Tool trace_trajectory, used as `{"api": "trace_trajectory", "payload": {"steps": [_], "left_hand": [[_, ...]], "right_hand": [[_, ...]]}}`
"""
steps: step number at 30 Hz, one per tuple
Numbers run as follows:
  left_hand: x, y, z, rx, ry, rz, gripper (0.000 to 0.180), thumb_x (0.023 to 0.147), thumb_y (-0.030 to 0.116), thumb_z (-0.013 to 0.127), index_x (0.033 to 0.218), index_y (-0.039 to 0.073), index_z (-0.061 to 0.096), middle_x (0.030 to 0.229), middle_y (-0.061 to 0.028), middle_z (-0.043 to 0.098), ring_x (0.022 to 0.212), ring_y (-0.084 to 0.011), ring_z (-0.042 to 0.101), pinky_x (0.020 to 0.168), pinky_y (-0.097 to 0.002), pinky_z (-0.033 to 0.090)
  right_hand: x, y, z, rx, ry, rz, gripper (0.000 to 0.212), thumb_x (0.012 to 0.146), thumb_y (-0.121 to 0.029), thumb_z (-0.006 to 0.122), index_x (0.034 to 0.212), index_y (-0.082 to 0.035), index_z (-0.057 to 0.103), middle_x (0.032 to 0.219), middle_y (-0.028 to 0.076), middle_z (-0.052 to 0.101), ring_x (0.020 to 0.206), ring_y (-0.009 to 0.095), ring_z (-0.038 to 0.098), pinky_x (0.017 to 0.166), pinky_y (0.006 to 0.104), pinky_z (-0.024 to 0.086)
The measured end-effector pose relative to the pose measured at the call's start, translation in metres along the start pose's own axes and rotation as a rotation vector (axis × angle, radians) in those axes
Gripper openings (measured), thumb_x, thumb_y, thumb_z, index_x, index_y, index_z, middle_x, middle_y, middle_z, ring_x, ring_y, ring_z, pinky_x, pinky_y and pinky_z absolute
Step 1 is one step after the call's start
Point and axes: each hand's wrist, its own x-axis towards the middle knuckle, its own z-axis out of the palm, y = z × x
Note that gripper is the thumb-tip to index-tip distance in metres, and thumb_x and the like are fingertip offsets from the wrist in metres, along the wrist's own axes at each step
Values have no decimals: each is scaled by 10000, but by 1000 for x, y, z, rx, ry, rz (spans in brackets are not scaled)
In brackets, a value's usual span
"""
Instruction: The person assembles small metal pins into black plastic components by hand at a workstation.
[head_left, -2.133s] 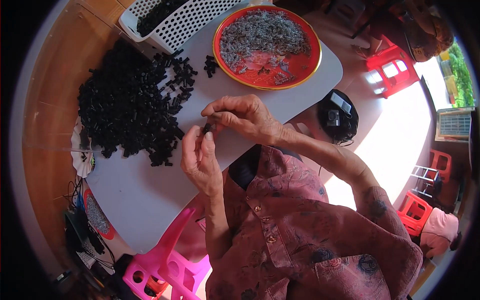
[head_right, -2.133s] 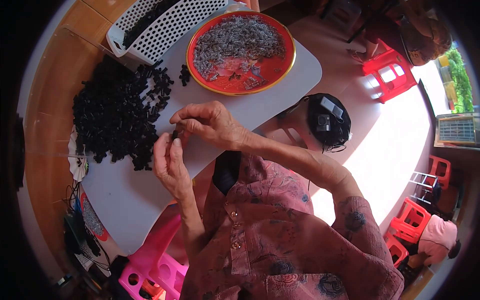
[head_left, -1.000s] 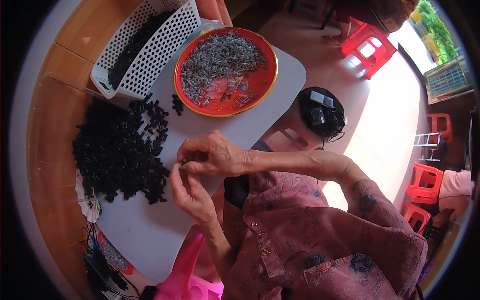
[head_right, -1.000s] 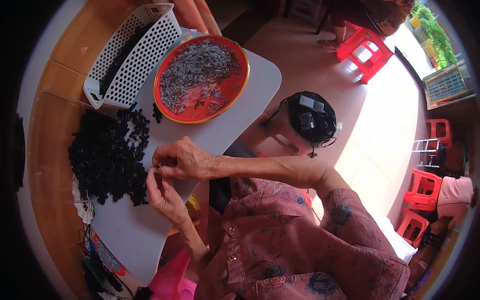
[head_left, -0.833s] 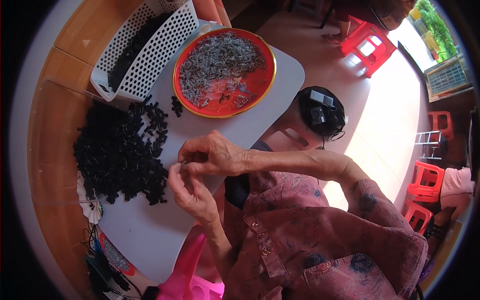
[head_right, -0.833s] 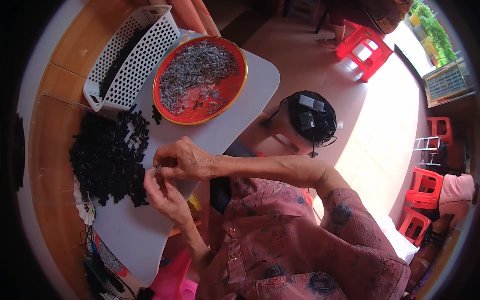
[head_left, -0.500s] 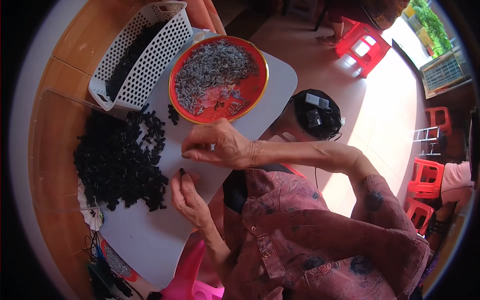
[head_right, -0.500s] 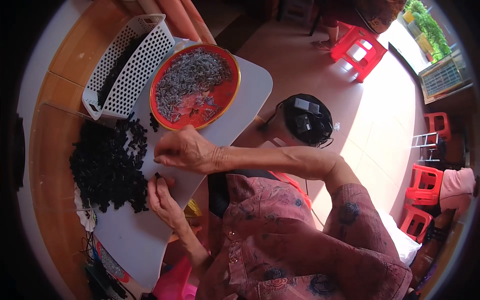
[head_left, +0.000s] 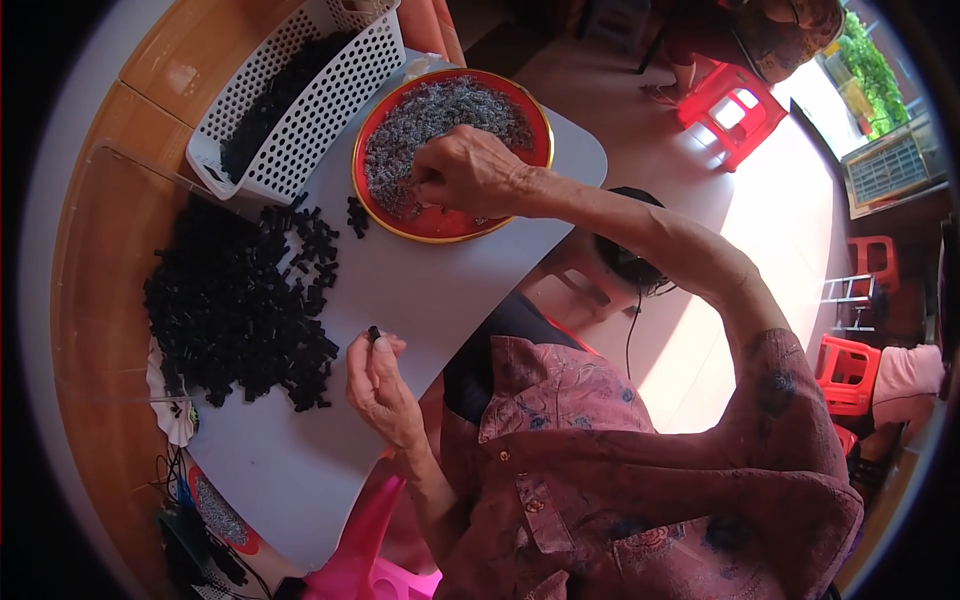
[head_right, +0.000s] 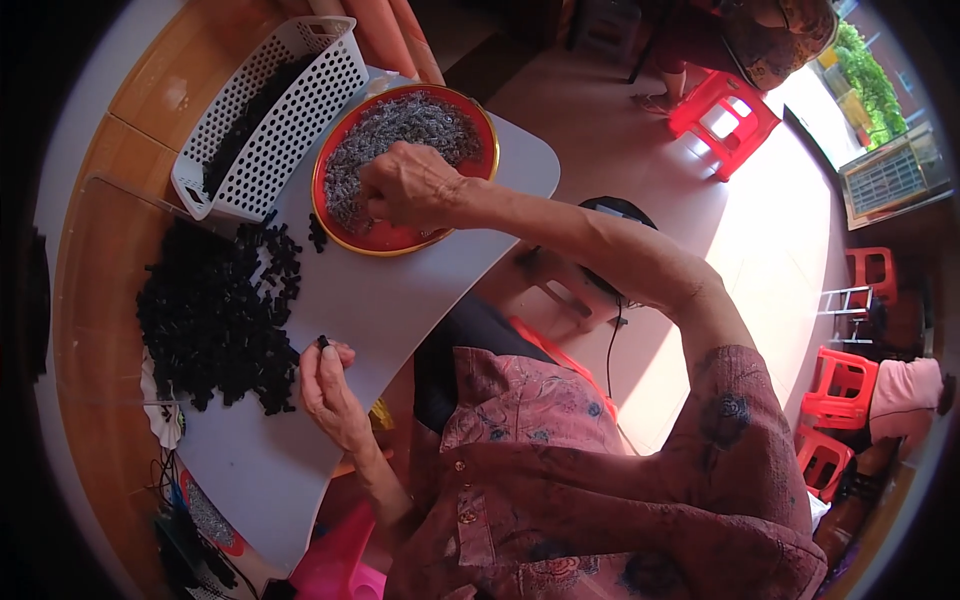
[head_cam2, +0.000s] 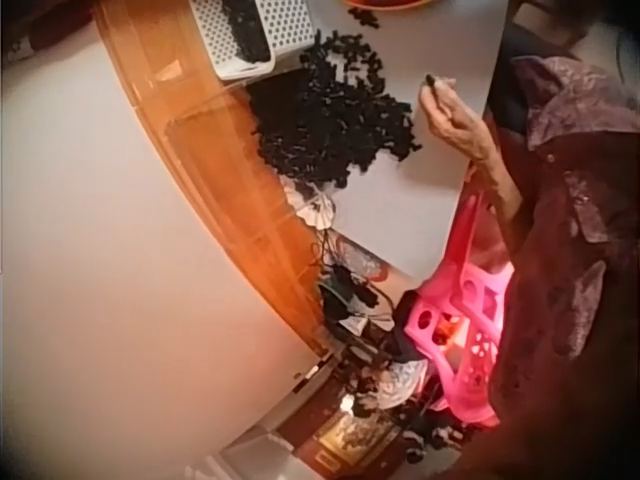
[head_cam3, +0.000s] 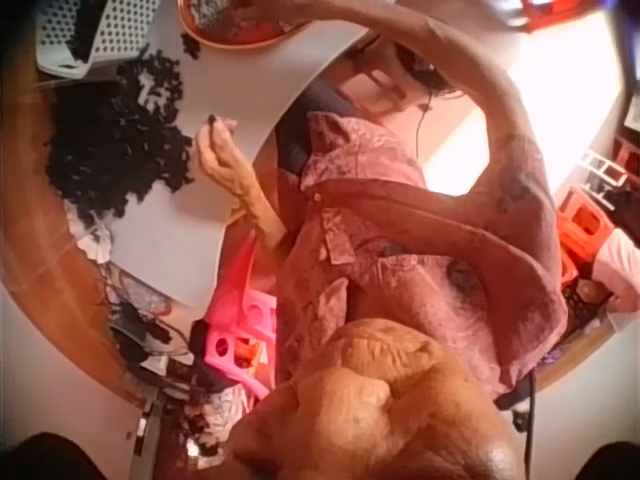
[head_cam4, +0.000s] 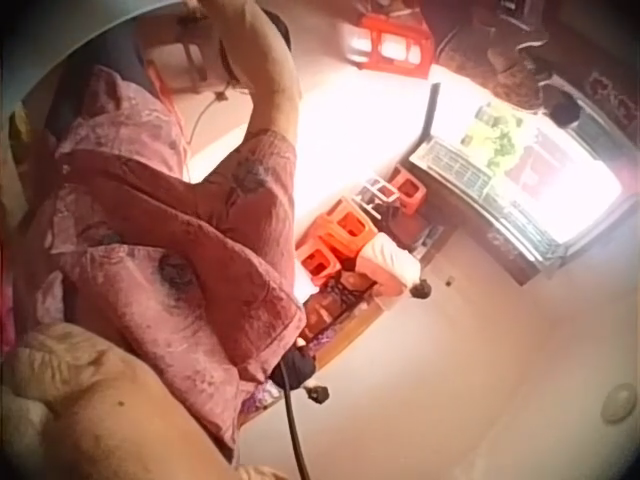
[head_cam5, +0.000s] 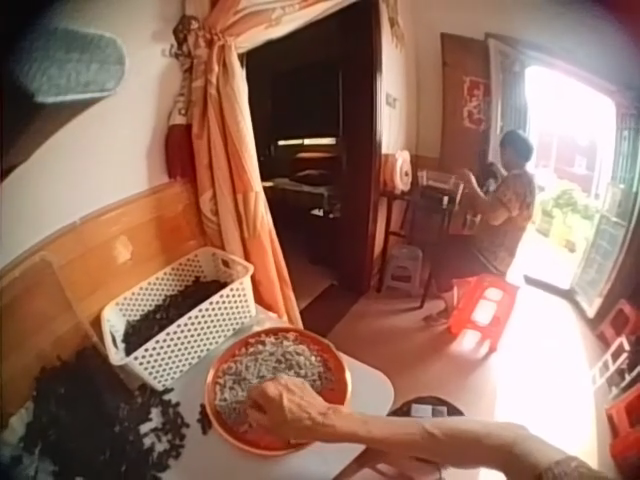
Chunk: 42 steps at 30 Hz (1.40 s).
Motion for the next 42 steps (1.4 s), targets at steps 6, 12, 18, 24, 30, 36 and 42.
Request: {"api": "trace_trajectory", "payload": {"steps": [6, 12, 18, 24, 30, 36, 42], "left_hand": [[0, 0, -1, 46, -9, 1, 194, 925, 118, 509, 951, -61, 579, 743, -101, 598, 694, -181, 577, 658, -303, 486], [0, 0, 0, 22, -10, 13, 195, 924, 118, 510, 954, -62, 578, 742, -103, 597, 692, -185, 573, 660, -305, 482], [1, -1, -1, 27, -20, 25, 196, 926, 119, 509, 952, -62, 577, 742, -101, 596, 693, -184, 570, 665, -304, 479], [0, 3, -1, 64, -17, 1, 200, 928, 122, 507, 955, -64, 576, 744, -100, 596, 698, -179, 569, 666, -302, 478], [0, -1, 0, 23, -26, 17, 202, 931, 117, 504, 963, -69, 574, 748, -105, 594, 698, -177, 570, 663, -299, 482], [0, 2, 1, 30, -29, 29, 199, 931, 113, 500, 961, -72, 569, 746, -106, 592, 693, -180, 570, 656, -301, 484], [0, -3, -1, 55, -31, 48, 196, 931, 114, 498, 954, -67, 569, 745, -106, 593, 692, -188, 574, 658, -306, 484]], "right_hand": [[4, 5, -13, 255, 104, 19, 148, 721, -56, 611, 848, 9, 651, 671, 104, 640, 619, 192, 640, 609, 289, 513], [7, 9, -9, 223, -2, 7, 170, 759, -90, 587, 882, 4, 657, 692, 116, 649, 631, 195, 646, 625, 315, 511], [6, 11, -14, 35, 25, 22, 151, 792, -114, 594, 873, -4, 657, 717, 131, 654, 634, 244, 643, 627, 342, 508], [5, 11, -12, 69, -3, 23, 124, 775, -109, 597, 842, -22, 656, 707, 133, 645, 649, 280, 633, 641, 364, 505], [4, 9, -2, -67, -27, -123, 96, 750, -109, 595, 787, -38, 648, 658, 118, 619, 651, 284, 618, 633, 385, 494], [4, 21, -19, -141, 47, 94, 101, 771, -123, 597, 805, -50, 657, 676, 116, 623, 655, 274, 617, 635, 385, 487], [-2, 17, -16, 1, -121, -35, 107, 754, -107, 614, 826, -45, 664, 740, 113, 646, 711, 275, 627, 674, 388, 495]]}}
